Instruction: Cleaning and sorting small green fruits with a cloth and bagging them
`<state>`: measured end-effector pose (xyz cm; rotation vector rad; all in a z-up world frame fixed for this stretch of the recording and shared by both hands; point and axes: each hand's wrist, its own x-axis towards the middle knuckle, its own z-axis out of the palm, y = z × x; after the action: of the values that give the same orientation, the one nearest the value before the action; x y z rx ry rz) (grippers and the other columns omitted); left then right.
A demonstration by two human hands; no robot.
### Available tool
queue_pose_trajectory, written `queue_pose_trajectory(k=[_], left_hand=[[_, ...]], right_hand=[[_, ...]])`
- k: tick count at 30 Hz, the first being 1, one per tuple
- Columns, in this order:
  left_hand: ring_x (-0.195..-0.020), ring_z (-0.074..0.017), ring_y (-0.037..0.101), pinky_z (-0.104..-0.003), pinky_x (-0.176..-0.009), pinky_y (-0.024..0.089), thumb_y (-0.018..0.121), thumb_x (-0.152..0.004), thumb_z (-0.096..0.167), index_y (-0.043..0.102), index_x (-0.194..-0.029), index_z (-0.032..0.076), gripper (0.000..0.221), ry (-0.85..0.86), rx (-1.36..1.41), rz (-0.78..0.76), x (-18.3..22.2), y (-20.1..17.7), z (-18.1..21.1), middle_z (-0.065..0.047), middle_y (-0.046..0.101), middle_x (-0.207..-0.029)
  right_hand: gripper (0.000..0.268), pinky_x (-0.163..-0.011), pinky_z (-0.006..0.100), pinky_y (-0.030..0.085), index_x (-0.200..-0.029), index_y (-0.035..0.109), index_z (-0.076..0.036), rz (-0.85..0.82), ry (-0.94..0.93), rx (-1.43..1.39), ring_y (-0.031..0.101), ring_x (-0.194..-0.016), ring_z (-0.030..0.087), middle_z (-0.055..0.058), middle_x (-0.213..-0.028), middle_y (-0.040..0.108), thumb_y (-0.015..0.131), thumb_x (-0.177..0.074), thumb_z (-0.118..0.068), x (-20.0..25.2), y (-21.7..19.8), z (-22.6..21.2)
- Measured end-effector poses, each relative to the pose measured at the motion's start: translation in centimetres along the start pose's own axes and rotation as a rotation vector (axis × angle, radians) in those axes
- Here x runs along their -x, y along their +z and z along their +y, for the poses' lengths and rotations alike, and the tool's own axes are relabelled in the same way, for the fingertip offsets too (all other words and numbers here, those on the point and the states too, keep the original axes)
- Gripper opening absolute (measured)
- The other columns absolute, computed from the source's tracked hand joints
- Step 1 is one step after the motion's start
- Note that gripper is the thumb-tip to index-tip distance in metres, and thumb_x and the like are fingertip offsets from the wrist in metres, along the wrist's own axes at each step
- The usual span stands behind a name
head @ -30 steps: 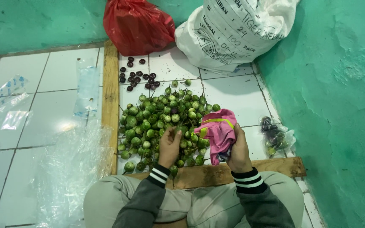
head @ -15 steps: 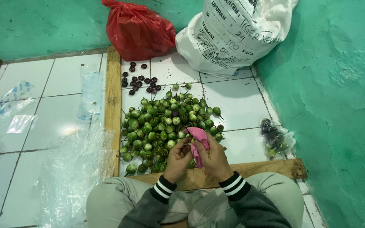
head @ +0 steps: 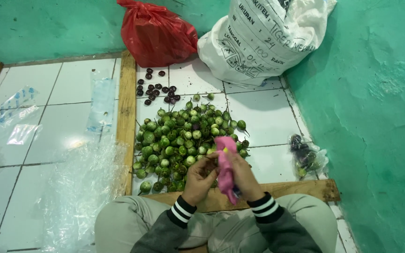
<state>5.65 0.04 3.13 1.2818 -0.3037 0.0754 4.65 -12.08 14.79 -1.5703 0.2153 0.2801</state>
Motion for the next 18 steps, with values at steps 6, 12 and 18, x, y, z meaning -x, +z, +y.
queue_pose_trajectory(k=[6,12,18], left_hand=[[-0.105,-0.0231,0.070,-0.043,-0.089,0.057,0.067,-0.102,0.008,0.078,-0.103,-0.003,0.016,-0.005,-0.074,0.149,-0.2,0.0,0.2,-0.018,0.076,-0.111],[-0.078,-0.0126,0.056,-0.034,-0.071,0.053,0.068,-0.103,0.014,0.080,-0.079,0.002,0.030,-0.194,-0.050,0.268,1.5,-0.1,-4.5,-0.007,0.070,-0.075],[-0.090,-0.0189,0.073,-0.034,-0.074,0.067,0.065,-0.098,0.018,0.079,-0.096,-0.004,0.026,-0.329,0.170,0.305,1.0,1.1,-1.3,-0.016,0.076,-0.128]], right_hand=[[0.032,-0.073,0.035,0.051,-0.078,0.069,-0.012,0.154,-0.264,0.183,0.063,-0.071,0.019,0.006,-0.068,0.067,0.079,-0.089,-0.041,-4.1,-2.0,7.3],[0.024,-0.072,0.038,0.055,-0.085,0.072,-0.011,0.204,-0.434,0.282,0.070,-0.073,0.026,0.012,-0.072,0.068,0.071,-0.095,-0.032,-4.0,-2.1,7.2],[0.031,-0.051,0.031,0.035,-0.076,0.055,-0.014,0.184,-0.549,0.332,0.044,-0.052,0.012,-0.002,-0.059,0.047,0.058,-0.103,-0.029,-4.2,-2.6,7.5]])
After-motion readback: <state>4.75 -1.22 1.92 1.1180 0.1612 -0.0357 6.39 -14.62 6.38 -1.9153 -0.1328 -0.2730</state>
